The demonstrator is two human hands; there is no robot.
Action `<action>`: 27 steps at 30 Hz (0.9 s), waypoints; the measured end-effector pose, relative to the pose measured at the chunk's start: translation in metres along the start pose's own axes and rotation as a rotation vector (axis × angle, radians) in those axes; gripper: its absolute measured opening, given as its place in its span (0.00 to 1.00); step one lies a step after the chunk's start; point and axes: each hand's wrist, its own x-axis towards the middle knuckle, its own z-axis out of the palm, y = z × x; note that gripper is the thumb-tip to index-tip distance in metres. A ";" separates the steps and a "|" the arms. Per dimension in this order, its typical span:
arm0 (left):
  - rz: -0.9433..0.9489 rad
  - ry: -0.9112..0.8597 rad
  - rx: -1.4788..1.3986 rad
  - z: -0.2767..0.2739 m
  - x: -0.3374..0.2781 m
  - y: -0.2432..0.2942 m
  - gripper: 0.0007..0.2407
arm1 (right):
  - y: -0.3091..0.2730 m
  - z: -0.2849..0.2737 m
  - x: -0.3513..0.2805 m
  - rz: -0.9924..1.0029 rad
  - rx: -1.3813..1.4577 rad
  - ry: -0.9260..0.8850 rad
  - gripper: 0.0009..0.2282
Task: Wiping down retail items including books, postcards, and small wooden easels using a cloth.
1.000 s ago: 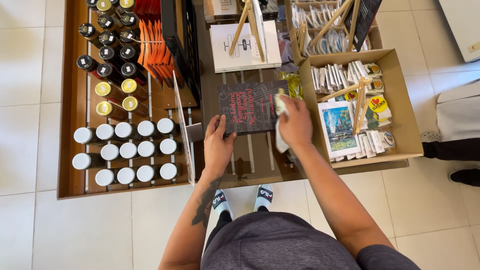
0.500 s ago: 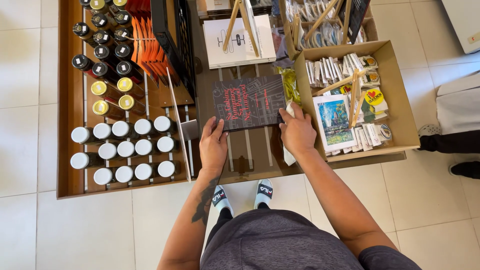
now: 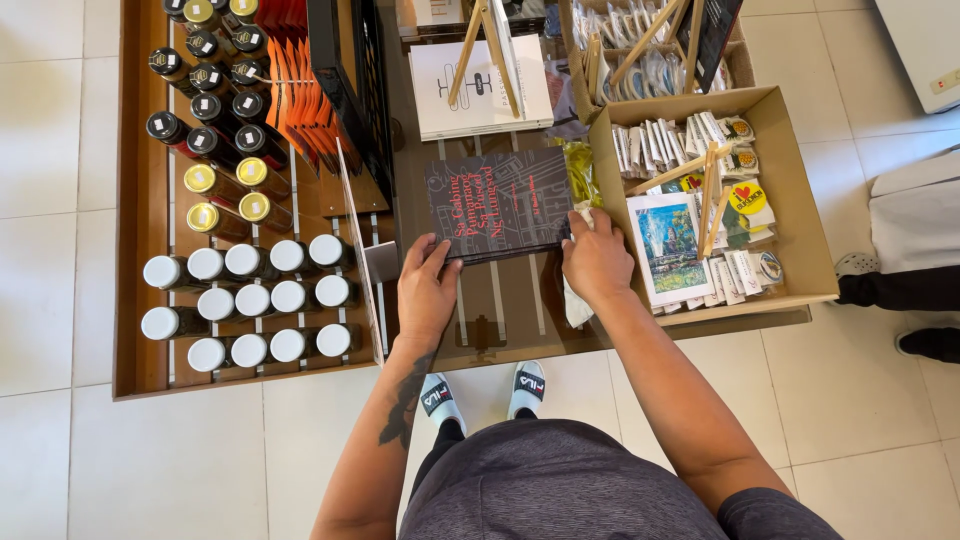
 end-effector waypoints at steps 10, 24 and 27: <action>-0.035 -0.024 0.018 0.001 -0.004 0.003 0.14 | -0.005 -0.014 0.003 -0.041 -0.026 -0.005 0.22; 0.469 -0.092 0.355 0.037 0.010 0.018 0.14 | -0.091 -0.001 0.146 -0.392 -0.100 -0.371 0.35; 0.486 -0.101 0.394 0.036 0.008 0.013 0.14 | -0.109 -0.021 0.137 -0.296 -0.202 -0.478 0.33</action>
